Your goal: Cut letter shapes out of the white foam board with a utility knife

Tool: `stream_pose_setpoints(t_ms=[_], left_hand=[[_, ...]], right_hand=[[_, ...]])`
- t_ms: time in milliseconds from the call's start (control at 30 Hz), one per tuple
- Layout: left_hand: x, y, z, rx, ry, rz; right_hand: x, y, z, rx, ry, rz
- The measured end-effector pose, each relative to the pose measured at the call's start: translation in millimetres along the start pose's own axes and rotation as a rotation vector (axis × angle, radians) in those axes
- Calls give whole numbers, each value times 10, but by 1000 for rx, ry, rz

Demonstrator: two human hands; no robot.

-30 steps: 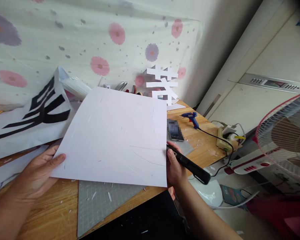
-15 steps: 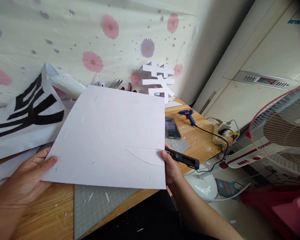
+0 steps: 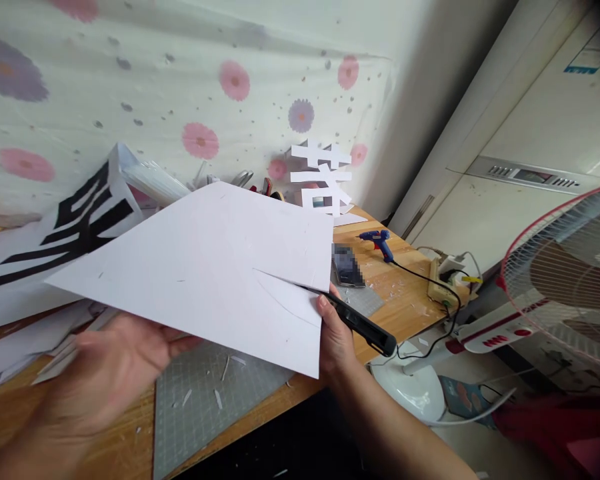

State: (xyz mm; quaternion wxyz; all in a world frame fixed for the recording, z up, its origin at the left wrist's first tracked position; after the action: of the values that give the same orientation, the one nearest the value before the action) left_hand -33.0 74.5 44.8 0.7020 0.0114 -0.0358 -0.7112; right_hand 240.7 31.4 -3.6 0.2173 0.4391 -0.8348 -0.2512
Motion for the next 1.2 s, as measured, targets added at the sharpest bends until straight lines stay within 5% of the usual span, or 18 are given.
stream_pose_setpoints(t_ms=[100, 233, 567, 933, 1200], left_hand=[[149, 388, 76, 181, -79, -10], [130, 551, 121, 184, -91, 76], [-147, 119, 236, 248, 75, 169], [-232, -36, 53, 670, -105, 223], [-209, -4, 51, 684, -73, 212]], right_hand=[[26, 184, 31, -11, -25, -52], [67, 311, 98, -62, 20, -57], [61, 717, 204, 39, 205, -343], [-85, 928, 468, 38, 439, -503], [-231, 785, 418, 89, 104, -447]])
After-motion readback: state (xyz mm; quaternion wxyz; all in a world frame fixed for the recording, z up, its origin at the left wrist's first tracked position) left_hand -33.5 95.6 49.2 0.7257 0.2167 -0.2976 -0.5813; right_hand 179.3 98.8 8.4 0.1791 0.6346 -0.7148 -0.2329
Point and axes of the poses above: each hand's wrist, its own x-axis away from the middle knuckle, its own y-axis out of the palm, z = x × y, the point moved 4 cm from there along -x, towards the middle knuckle, and after that the axes turned 11 degrees about z, right-handed, at the moved point
